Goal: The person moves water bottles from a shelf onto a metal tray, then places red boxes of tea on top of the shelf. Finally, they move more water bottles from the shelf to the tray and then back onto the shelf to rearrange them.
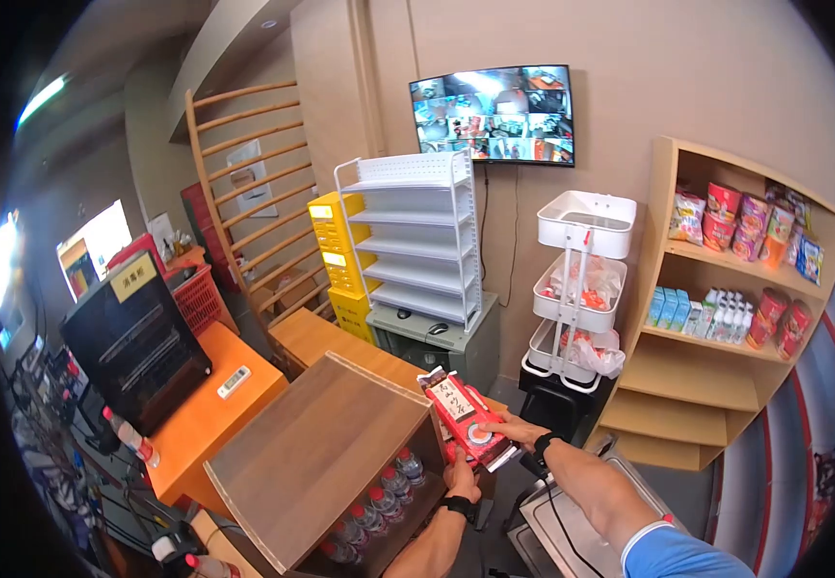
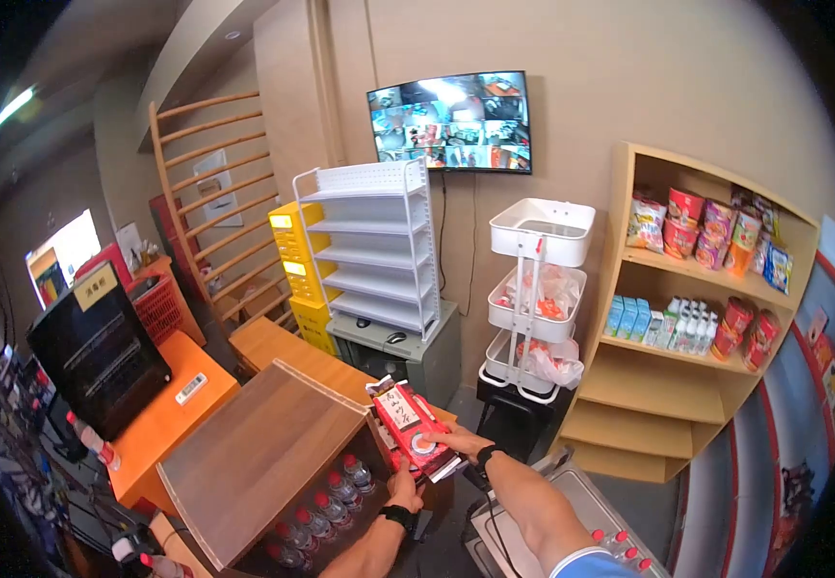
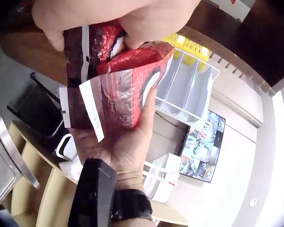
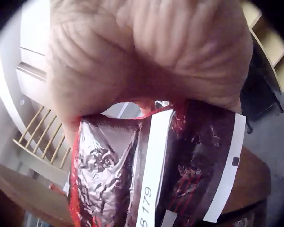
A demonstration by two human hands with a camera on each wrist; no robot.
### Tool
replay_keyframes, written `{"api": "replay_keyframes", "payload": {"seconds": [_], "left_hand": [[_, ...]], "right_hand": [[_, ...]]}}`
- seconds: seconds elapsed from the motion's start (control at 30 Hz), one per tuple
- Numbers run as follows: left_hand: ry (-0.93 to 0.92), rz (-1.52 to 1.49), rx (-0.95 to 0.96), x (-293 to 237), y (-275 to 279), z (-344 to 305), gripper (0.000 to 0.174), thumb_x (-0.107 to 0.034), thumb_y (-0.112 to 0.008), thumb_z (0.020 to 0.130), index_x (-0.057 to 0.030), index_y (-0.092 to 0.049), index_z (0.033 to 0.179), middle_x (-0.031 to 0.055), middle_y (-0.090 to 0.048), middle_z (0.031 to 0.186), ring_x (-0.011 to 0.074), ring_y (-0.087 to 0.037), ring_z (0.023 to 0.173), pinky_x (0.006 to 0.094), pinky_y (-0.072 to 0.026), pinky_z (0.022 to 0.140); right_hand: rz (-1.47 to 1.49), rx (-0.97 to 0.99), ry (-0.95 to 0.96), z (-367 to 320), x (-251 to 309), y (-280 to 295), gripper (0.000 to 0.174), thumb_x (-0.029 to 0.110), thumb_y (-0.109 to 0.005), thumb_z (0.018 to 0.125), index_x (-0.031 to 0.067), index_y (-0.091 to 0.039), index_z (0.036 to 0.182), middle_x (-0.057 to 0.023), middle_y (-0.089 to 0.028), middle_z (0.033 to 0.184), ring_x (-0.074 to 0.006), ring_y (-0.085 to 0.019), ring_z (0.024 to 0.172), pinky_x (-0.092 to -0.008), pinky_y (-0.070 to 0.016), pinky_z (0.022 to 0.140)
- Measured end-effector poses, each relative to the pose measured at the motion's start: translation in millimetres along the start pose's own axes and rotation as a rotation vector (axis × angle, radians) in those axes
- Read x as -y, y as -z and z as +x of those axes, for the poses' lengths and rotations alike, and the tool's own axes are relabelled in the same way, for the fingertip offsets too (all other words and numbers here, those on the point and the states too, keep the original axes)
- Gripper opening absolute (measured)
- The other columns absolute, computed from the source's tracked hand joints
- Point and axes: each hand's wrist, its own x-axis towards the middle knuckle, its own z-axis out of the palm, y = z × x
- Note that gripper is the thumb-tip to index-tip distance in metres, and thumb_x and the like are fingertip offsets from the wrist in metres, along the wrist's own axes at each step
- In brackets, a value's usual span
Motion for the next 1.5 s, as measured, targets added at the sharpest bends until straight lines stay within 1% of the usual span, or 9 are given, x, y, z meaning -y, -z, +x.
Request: {"api": "replay_keyframes", "payload": {"seconds": [0.23, 0.37, 0.57, 0.93, 1.03, 1.07, 1.13, 1.33, 1.5], "left_hand": [[-0.18, 0.285, 0.134, 13, 17, -66, 0.068, -0.053, -0.059, 0.104, -0.019, -0.03, 0.155, 0.009, -0.058, 0.137, 0.0246, -0.064, 0.113, 0.0442, -0.0563, 0.085], [-0.375, 0.322, 0.141, 41, 22, -79, 0.07, -0.041, -0.061, 0.104, -0.0037, -0.035, 0.157, 0.0202, -0.055, 0.147, 0.0329, -0.056, 0.132, 0.0408, -0.0427, 0.112], [-0.674, 0.529, 0.133, 11, 5, -156, 0.071, -0.037, -0.067, 0.099, -0.0052, -0.039, 0.156, 0.0224, -0.056, 0.148, 0.0371, -0.054, 0.137, 0.0437, -0.0421, 0.113], [-1.265, 0.249, 0.212, -134, 5, -276, 0.073, -0.021, -0.064, 0.104, 0.0035, -0.025, 0.161, 0.0201, -0.051, 0.15, 0.0238, -0.052, 0.135, 0.0384, -0.042, 0.114], [-1.372, 0.128, 0.126, -156, 32, -285, 0.071, -0.015, -0.061, 0.106, 0.006, -0.021, 0.161, 0.0178, -0.049, 0.151, 0.0213, -0.052, 0.134, 0.0357, -0.0423, 0.114], [-1.322, 0.067, 0.084, -160, 44, -290, 0.074, -0.02, -0.064, 0.104, 0.0081, -0.025, 0.159, 0.0266, -0.043, 0.155, 0.0332, -0.045, 0.143, 0.0424, -0.0339, 0.12], [-1.318, 0.035, -0.017, -168, 69, -287, 0.073, -0.02, -0.064, 0.105, 0.0079, -0.025, 0.16, 0.0267, -0.044, 0.153, 0.0343, -0.045, 0.142, 0.043, -0.0339, 0.12], [-1.345, 0.628, -0.525, -191, 158, -296, 0.063, -0.014, -0.064, 0.1, 0.0031, -0.038, 0.155, 0.0311, -0.039, 0.155, 0.0464, -0.036, 0.147, 0.0501, -0.0335, 0.121], [-1.388, 0.893, -0.516, -197, 194, -313, 0.062, -0.013, -0.07, 0.095, 0.0012, -0.046, 0.15, 0.0312, -0.038, 0.158, 0.0468, -0.035, 0.149, 0.0501, -0.0323, 0.122]], "right_hand": [[0.048, -0.025, -0.088, -55, -19, 3, 0.102, 0.045, -0.085, 0.088, 0.0076, -0.027, 0.162, -0.0113, -0.05, 0.154, -0.0206, -0.051, 0.139, -0.0367, -0.0433, 0.114], [0.204, -0.04, 0.026, -92, -48, 2, 0.091, 0.038, -0.082, 0.092, 0.0118, -0.03, 0.162, -0.0094, -0.053, 0.152, -0.0196, -0.055, 0.136, -0.0376, -0.0457, 0.113], [0.384, -0.182, 0.197, -149, -45, -14, 0.067, 0.032, -0.073, 0.099, 0.0104, -0.043, 0.155, -0.0076, -0.058, 0.146, -0.0193, -0.058, 0.133, -0.0386, -0.0472, 0.112], [0.282, -0.042, 0.585, -177, 134, -84, 0.072, 0.04, -0.068, 0.1, 0.003, -0.039, 0.155, -0.011, -0.058, 0.145, -0.0232, -0.06, 0.13, -0.0403, -0.0482, 0.111], [0.223, 0.173, 0.582, -165, 163, -126, 0.065, 0.033, -0.069, 0.1, 0.0018, -0.044, 0.151, -0.012, -0.06, 0.142, -0.0208, -0.063, 0.124, -0.0374, -0.051, 0.107], [0.227, 0.223, 0.58, -160, 169, -144, 0.063, 0.032, -0.069, 0.1, 0.0016, -0.045, 0.15, -0.0121, -0.061, 0.14, -0.0201, -0.064, 0.123, -0.0365, -0.0515, 0.106], [0.189, 0.292, 0.551, -149, 177, -178, 0.061, 0.028, -0.069, 0.1, 0.0011, -0.046, 0.15, -0.011, -0.063, 0.139, -0.0181, -0.064, 0.122, -0.0357, -0.0499, 0.107], [-0.137, 0.437, 0.48, -103, 180, -248, 0.052, 0.031, -0.073, 0.097, -0.0024, -0.062, 0.135, -0.0112, -0.065, 0.133, -0.017, -0.063, 0.118, -0.0338, -0.0487, 0.104], [-0.161, 0.507, 0.485, -80, 187, -276, 0.056, 0.032, -0.076, 0.095, -0.0043, -0.062, 0.136, -0.0127, -0.067, 0.13, -0.0175, -0.065, 0.114, -0.0335, -0.0517, 0.1]]}}
